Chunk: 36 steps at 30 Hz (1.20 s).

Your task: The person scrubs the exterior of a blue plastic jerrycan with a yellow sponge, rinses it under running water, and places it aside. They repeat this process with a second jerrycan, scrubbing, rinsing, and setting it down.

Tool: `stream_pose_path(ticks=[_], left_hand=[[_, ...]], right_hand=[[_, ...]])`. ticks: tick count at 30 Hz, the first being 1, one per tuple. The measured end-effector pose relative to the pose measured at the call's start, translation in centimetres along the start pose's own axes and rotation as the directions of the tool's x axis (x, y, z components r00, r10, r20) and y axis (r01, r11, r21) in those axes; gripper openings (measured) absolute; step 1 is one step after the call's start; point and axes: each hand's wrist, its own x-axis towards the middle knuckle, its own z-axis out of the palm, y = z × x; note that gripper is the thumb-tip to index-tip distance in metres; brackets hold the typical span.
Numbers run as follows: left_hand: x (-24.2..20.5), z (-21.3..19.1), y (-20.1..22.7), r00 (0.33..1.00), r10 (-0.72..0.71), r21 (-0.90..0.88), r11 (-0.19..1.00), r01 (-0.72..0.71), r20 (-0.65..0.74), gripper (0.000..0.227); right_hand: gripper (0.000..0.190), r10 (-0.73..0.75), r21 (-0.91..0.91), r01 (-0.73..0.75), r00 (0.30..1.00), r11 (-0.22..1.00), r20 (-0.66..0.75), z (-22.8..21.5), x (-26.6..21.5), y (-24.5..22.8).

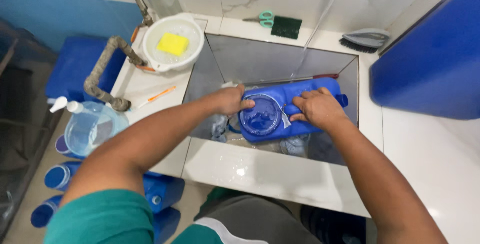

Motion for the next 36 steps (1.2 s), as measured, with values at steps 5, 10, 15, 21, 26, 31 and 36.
stream_pose_path(ticks=[5, 10, 15, 21, 26, 31, 36], left_hand=[[1.6, -1.0, 1.7, 0.939, 0.114, 0.029, 0.993, -0.11, -0.326, 0.033], [5.9, -4.3, 8.2, 0.578, 0.093, -0.144, 0.925, -0.351, -0.81, 0.03], [4.8, -12.1, 4.9, 0.524, 0.032, -0.177, 0.922, -0.345, -0.851, 0.034], [-2.2, -9.0, -0.8, 0.919, -0.343, 0.386, 0.835, 0.393, -0.193, 0.07], [5.7, -2.7, 4.8, 0.844, 0.495, 0.467, 0.807, -0.36, -0.206, 0.063], [14.8, -1.4, 12.9, 0.938, 0.336, 0.473, 0.842, -0.259, -0.083, 0.061], [17.1, -3.1, 15.8, 0.983, 0.015, 0.38, 0.923, 0.056, -0.181, 0.068]], right_hand=[[0.052, 0.005, 0.058, -0.007, 0.999, 0.998, 0.033, 0.0, -0.4, -1.3], [0.05, -0.062, 0.056, 0.056, 0.991, 0.997, 0.116, -0.2, 1.6, -4.0], [0.052, -0.011, 0.093, 0.011, 1.0, 0.996, 0.008, -0.2, 2.8, -2.7], [0.06, 0.445, 0.277, -0.458, 0.889, 0.845, 0.111, -1.1, 1.9, 1.2], [0.051, 0.666, 0.469, -0.632, 0.737, 0.617, 0.118, -1.4, 2.4, 0.3], [0.042, 0.662, 0.492, -0.581, 0.749, 0.648, 0.012, 0.1, 1.9, -0.1], [0.042, 0.641, 0.494, -0.566, 0.767, 0.661, 0.02, 1.9, 0.0, 0.8]])
